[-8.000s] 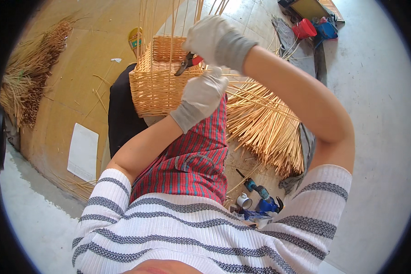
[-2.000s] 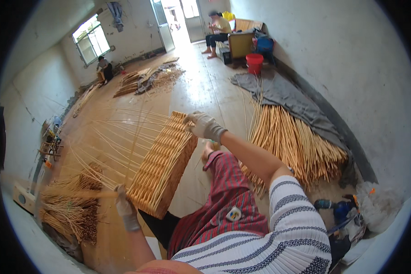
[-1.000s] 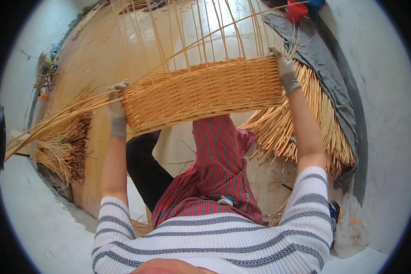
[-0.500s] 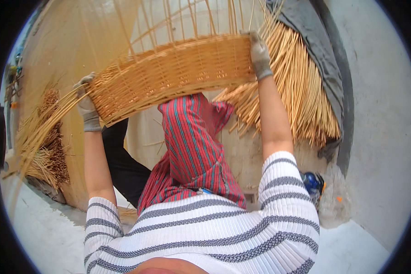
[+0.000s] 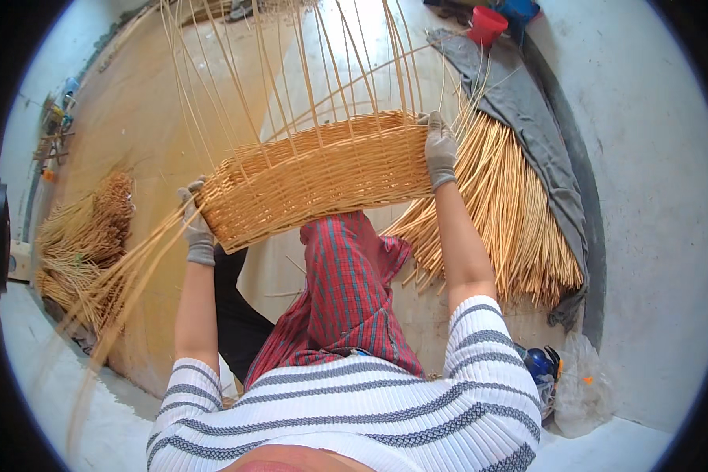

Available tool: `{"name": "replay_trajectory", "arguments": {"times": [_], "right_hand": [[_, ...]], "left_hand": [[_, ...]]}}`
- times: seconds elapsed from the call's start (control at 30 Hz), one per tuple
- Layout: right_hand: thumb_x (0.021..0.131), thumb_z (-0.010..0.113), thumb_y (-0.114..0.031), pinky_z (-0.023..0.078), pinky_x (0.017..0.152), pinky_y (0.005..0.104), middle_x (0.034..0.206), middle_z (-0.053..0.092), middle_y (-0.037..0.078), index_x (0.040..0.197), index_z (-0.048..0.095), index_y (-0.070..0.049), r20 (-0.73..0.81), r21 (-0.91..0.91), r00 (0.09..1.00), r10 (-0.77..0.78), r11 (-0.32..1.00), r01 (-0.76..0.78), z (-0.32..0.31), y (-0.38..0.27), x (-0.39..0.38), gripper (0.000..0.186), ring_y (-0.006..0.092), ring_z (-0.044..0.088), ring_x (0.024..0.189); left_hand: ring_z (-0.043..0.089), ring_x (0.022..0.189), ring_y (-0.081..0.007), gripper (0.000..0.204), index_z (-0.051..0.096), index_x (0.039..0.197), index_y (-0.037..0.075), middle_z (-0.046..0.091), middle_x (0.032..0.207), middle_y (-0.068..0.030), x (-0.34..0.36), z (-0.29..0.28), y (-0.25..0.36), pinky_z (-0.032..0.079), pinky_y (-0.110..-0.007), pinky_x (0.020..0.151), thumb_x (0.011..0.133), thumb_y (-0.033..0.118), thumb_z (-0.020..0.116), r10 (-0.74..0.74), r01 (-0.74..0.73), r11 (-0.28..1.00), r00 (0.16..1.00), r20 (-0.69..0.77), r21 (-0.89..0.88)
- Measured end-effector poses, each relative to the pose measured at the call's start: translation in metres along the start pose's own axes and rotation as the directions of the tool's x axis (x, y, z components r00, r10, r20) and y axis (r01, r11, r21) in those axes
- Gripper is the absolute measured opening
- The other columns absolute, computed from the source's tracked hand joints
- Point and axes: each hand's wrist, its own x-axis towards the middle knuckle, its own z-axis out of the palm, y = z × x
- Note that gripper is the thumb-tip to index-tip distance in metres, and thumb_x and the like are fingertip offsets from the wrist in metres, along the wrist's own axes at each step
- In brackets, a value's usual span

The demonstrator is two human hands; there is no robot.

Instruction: Measure and weave a rectangular wicker or willow basket using traditional handcraft techniques.

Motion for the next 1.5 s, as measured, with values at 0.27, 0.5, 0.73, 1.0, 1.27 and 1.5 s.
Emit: {"name": "replay_trajectory", "arguments": {"times": [0.27, 0.5, 0.73, 1.0, 1.27, 1.5], "right_hand": [[0.104, 0.053, -0.041, 0.052, 0.08, 0.0339, 0.087, 0.075, 0.013, 0.076, 0.07, -0.001, -0.17, -0.112, 0.971, -0.169, 0.982, 0.151, -0.008, -0.082, -0.057, 0.051, 0.0226, 0.07, 0.084], [0.104, 0.053, -0.039, 0.05, 0.083, 0.0305, 0.091, 0.074, 0.011, 0.081, 0.07, 0.0, -0.073, -0.119, 0.994, -0.08, 0.99, 0.071, -0.011, -0.029, -0.159, 0.048, 0.0163, 0.066, 0.086], [0.103, 0.056, -0.034, 0.05, 0.077, 0.032, 0.086, 0.069, 0.011, 0.092, 0.07, -0.003, 0.036, -0.299, 0.999, 0.006, 0.954, 0.005, -0.014, -0.015, -0.176, 0.036, 0.016, 0.062, 0.079], [0.09, 0.063, -0.057, 0.04, 0.103, 0.0503, 0.127, 0.06, 0.013, 0.128, 0.06, -0.015, 0.396, -0.582, 0.617, -0.681, 0.333, 0.742, -0.019, -0.055, -0.192, 0.057, 0.032, 0.057, 0.115], [0.077, 0.066, -0.065, 0.03, 0.106, 0.0565, 0.094, 0.054, 0.006, 0.102, 0.065, -0.025, 0.534, -0.636, 0.645, -0.547, 0.242, 0.733, -0.005, -0.017, -0.187, 0.047, 0.0291, 0.053, 0.102], [0.085, 0.067, -0.049, 0.031, 0.106, 0.0527, 0.102, 0.056, 0.003, 0.118, 0.065, -0.026, 0.533, -0.6, 0.61, -0.586, 0.247, 0.761, -0.013, -0.025, -0.195, 0.04, 0.025, 0.054, 0.107]], "left_hand": [[0.065, 0.102, -0.0253, 0.049, 0.067, 0.095, 0.002, 0.07, 0.107, -0.0147, -0.06, -0.011, 0.07, 0.052, -0.041, 0.098, 0.104, 0.046, 0.048, 0.07, -0.071, 0.997, 0.986, -0.154, -0.006], [0.066, 0.104, -0.0258, 0.055, 0.067, 0.101, -0.001, 0.07, 0.109, -0.015, -0.133, -0.084, 0.075, 0.054, -0.039, 0.096, 0.101, 0.051, 0.051, 0.117, -0.083, 0.987, 0.96, -0.255, 0.141], [0.068, 0.098, -0.025, 0.048, 0.068, 0.106, 0.0, 0.071, 0.109, -0.0139, -0.122, -0.109, 0.07, 0.058, -0.038, 0.091, 0.1, 0.047, 0.056, 0.018, 0.013, 0.991, 0.971, -0.237, 0.132], [0.068, 0.101, -0.0228, 0.044, 0.068, 0.108, -0.001, 0.071, 0.111, -0.014, -0.109, -0.103, 0.067, 0.057, -0.036, 0.093, 0.098, 0.041, 0.062, 0.111, -0.079, 0.978, 0.98, -0.164, 0.194], [0.068, 0.095, -0.0216, 0.042, 0.07, 0.106, 0.001, 0.072, 0.105, -0.0123, -0.097, -0.111, 0.063, 0.058, -0.036, 0.087, 0.1, 0.04, 0.06, -0.007, 0.044, 0.988, 0.969, -0.245, 0.146], [0.065, 0.103, -0.0183, 0.034, 0.069, 0.116, 0.002, 0.07, 0.113, -0.0079, -0.132, -0.097, 0.062, 0.054, -0.033, 0.094, 0.097, 0.031, 0.066, 0.055, -0.049, 0.998, 0.971, -0.232, 0.031]]}}
